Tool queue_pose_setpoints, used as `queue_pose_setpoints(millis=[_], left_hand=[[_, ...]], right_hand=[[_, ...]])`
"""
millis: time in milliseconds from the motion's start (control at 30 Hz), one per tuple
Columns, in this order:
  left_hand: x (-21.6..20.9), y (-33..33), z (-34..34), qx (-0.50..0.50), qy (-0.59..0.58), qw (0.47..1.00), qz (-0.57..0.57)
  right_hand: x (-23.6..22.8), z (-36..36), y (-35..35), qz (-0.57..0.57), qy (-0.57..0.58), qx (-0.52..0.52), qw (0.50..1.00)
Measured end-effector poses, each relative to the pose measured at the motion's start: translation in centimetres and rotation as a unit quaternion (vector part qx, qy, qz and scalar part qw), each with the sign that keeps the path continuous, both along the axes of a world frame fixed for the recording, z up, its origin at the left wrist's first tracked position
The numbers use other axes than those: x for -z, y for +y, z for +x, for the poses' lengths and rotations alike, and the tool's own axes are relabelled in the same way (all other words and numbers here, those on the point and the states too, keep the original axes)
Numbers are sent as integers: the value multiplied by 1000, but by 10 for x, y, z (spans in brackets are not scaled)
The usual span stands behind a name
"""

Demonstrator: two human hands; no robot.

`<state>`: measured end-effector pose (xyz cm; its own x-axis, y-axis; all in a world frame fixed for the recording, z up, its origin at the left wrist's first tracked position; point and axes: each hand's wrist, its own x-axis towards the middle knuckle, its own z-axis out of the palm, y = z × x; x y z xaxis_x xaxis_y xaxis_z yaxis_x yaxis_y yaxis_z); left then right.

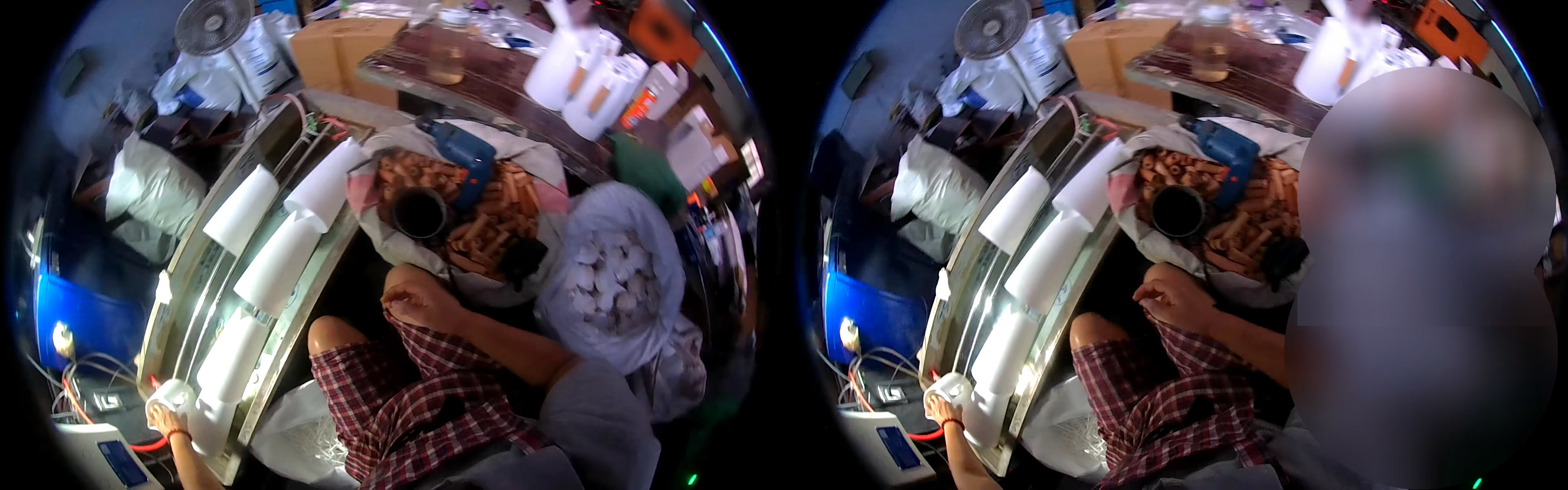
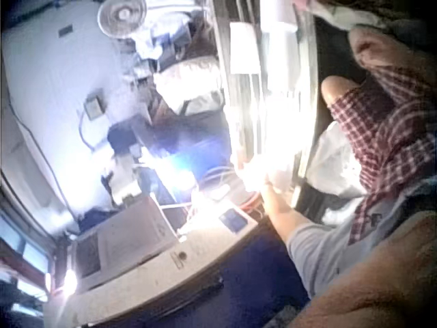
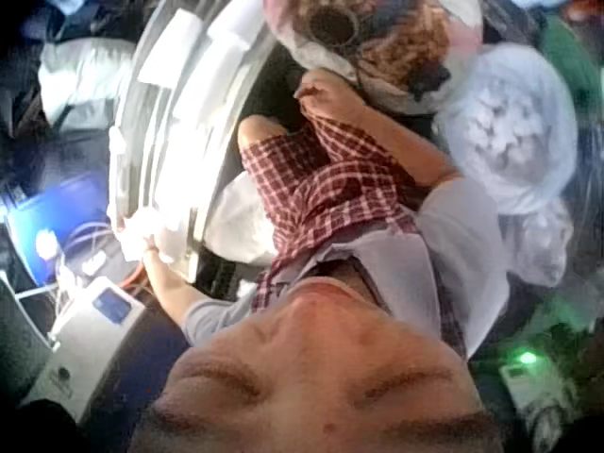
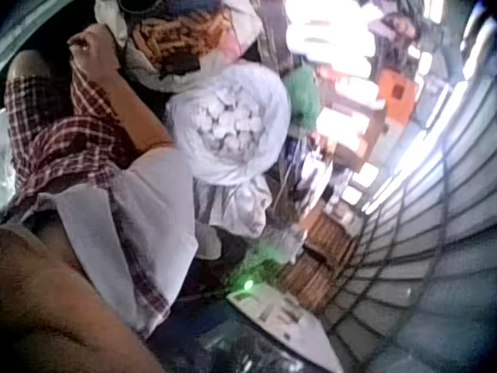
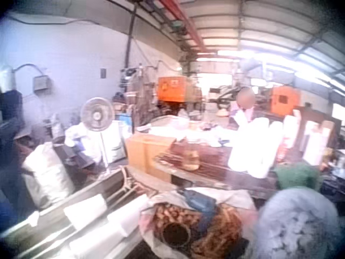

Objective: The person cleans plastic container bodies with a cloth and uses a power drill to install wooden handles into pre-drilled holes.

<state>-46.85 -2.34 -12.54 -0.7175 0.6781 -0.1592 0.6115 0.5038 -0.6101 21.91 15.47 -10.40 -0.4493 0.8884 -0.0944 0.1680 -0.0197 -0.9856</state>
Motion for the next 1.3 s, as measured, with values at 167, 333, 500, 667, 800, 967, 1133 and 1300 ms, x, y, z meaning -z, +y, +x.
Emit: queue_pose_setpoints(millis=[167, 333, 500, 667, 800, 967, 1133, 1300], left_hand=[[-58, 33, 73, 72, -5, 988, 139], [-95, 35, 62, 175, 10, 925, 337], [-109, 56, 96, 192, 58, 823, 531], [-107, 57, 146, 7, -291, 568, 769], [-70, 63, 178, -73, -453, 363, 811], [-61, 57, 240, -75, -492, 373, 783], [-74, 53, 307, 25, -517, 344, 783], [-66, 25, 325, -32, -545, 270, 793]], right_hand=[[-29, 74, 2, 227, -197, 103, 948], [-53, 137, 0, 373, -547, 71, 746], [-28, 179, -21, 193, -597, 32, 778], [2, 209, -11, 166, -391, 180, 887], [1, 227, 16, 25, 51, 318, 946], [-36, 135, 77, -27, 322, 163, 932], [-126, -114, 33, 130, 223, -53, 965], [-110, -283, -31, 653, -40, -174, 736]])
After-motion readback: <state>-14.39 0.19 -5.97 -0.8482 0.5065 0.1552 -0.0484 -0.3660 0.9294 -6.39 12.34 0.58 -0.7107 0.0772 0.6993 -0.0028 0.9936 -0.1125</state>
